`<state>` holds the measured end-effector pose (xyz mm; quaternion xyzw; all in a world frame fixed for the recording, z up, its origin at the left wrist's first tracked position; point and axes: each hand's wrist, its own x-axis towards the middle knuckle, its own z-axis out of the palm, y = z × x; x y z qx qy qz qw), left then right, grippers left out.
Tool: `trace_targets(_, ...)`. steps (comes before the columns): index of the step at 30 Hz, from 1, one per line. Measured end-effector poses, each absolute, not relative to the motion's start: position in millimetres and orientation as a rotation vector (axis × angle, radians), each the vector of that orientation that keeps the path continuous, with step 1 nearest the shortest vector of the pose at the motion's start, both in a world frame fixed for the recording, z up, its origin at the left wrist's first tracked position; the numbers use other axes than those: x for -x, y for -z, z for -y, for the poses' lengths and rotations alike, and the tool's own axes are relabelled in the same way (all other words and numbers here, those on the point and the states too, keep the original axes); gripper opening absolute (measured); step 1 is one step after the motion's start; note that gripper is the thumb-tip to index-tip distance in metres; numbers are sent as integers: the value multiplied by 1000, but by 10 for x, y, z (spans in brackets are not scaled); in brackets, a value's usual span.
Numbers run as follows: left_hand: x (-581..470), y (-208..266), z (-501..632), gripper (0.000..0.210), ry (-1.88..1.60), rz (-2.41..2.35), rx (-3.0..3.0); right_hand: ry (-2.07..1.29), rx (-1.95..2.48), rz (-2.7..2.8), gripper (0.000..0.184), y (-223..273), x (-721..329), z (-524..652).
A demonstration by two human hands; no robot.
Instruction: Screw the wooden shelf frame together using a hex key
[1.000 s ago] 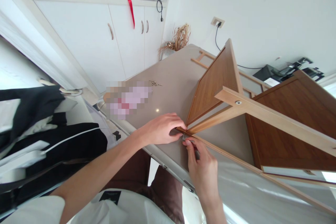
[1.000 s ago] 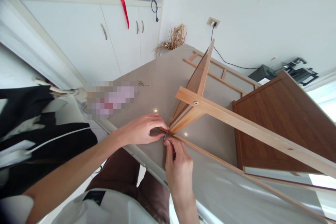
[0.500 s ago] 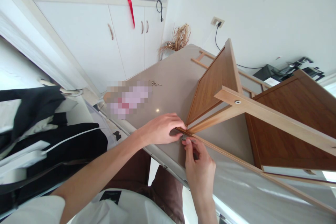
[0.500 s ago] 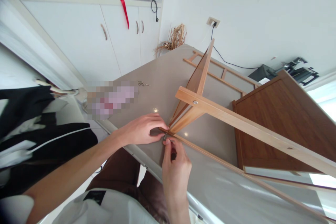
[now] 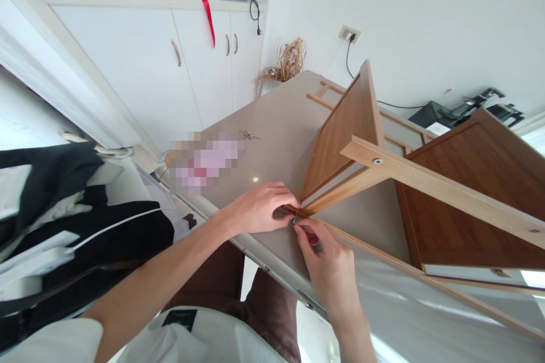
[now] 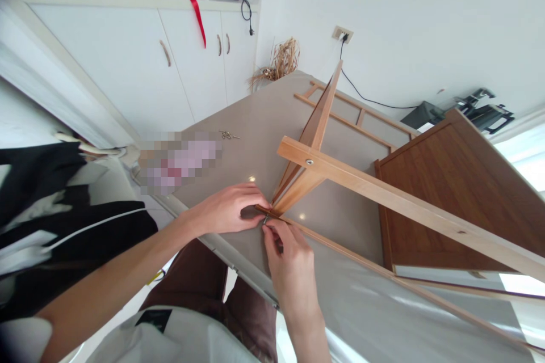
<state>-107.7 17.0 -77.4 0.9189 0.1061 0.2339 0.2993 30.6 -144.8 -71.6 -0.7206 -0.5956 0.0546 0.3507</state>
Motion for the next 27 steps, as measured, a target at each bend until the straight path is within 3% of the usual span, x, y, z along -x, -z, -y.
trace_targets(15,1070,765,-170,13,-613,-279,-2450,85,1786,1895,8,620,-493,1397)
trace_targets(27,1077,793,-165,14,-592,-314,-2467,236,1858,1853,5,694,-478,1482)
